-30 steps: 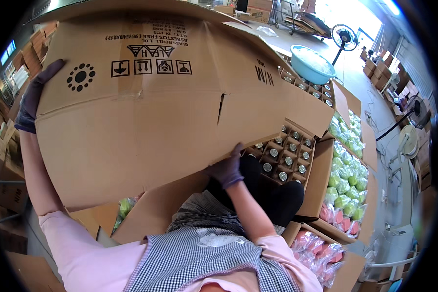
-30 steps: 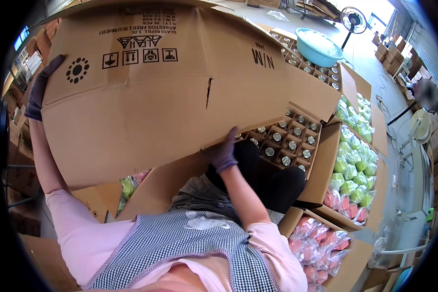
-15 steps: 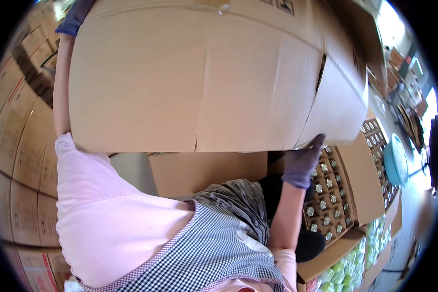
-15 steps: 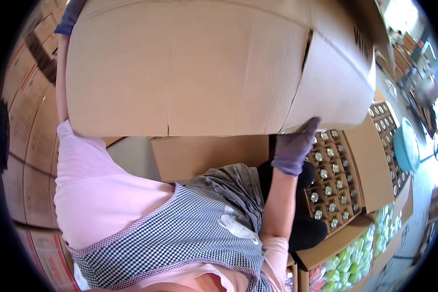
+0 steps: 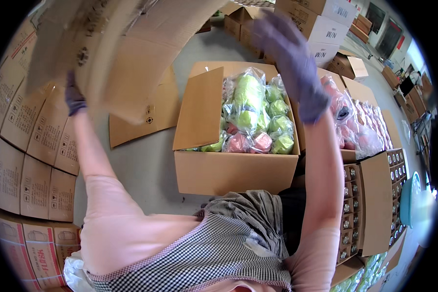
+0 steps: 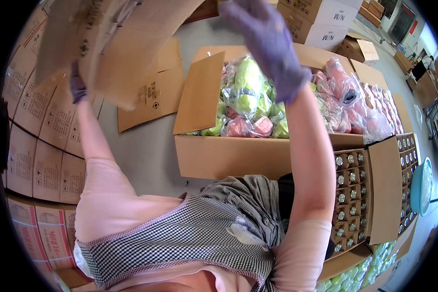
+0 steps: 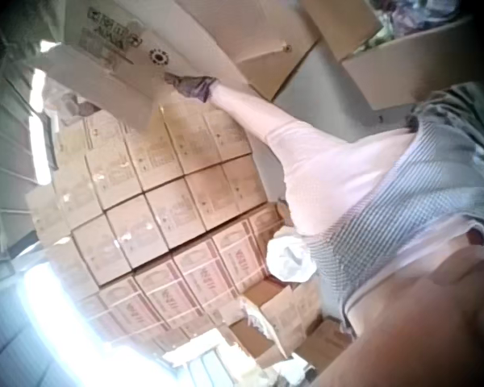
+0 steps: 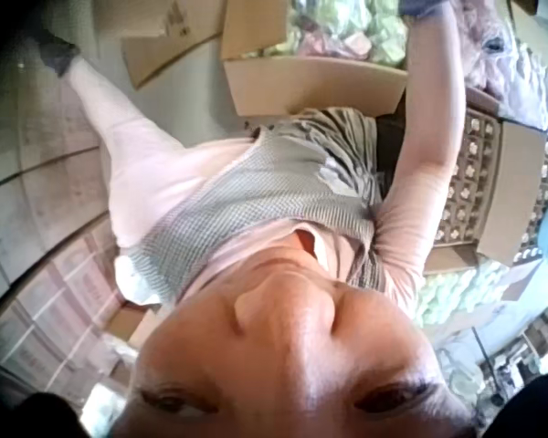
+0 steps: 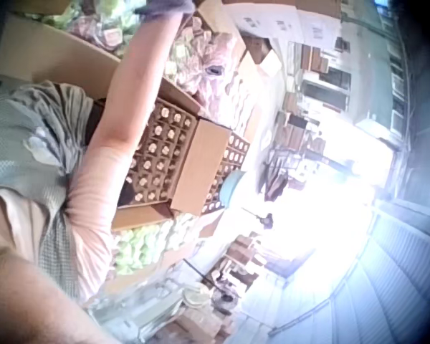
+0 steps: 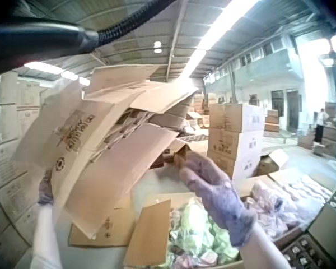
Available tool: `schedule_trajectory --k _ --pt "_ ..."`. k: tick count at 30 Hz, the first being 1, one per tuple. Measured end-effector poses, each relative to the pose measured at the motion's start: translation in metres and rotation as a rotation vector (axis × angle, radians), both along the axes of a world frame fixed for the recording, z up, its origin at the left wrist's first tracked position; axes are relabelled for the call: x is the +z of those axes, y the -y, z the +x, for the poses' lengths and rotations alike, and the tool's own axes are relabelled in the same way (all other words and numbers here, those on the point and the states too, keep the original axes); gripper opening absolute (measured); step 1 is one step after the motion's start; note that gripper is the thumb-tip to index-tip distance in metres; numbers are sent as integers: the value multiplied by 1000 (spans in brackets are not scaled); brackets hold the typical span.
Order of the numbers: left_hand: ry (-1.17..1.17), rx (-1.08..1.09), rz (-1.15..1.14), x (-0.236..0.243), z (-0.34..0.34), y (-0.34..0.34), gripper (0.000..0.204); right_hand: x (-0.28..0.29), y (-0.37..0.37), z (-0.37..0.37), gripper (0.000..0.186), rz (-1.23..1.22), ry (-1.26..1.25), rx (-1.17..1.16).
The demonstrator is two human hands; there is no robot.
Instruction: The person sits on the floor in a warehouse and places white plastic rings onto the tops of small jars arranged in a cardboard box. They handle the rings and jars by hand, working through the grid of jars in the box.
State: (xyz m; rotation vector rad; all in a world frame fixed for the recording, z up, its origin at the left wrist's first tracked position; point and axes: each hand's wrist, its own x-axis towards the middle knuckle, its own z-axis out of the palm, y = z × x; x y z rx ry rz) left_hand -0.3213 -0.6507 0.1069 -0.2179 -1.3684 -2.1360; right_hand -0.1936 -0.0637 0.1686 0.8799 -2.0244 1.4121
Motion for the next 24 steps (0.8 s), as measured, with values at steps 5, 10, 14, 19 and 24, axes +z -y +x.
schedule_trajectory --k 5,10,14,19,24 --pt "317 199 255 -177 -66 -1 51 -113 -34 33 45 -16 662 -174" --pt "641 274 746 -333 -77 -25 48 -205 -101 90 33 -69 865 -455" --pt "923 205 596 -387 -78 -6 46 -245 -148 158 32 -283 955 -680" --pt "1240 120 558 -415 -96 -14 48 -219 -210 234 36 -345 886 -1042" --pt "983 298 415 -404 -101 79 55 -212 -178 162 38 -408 750 -1103"
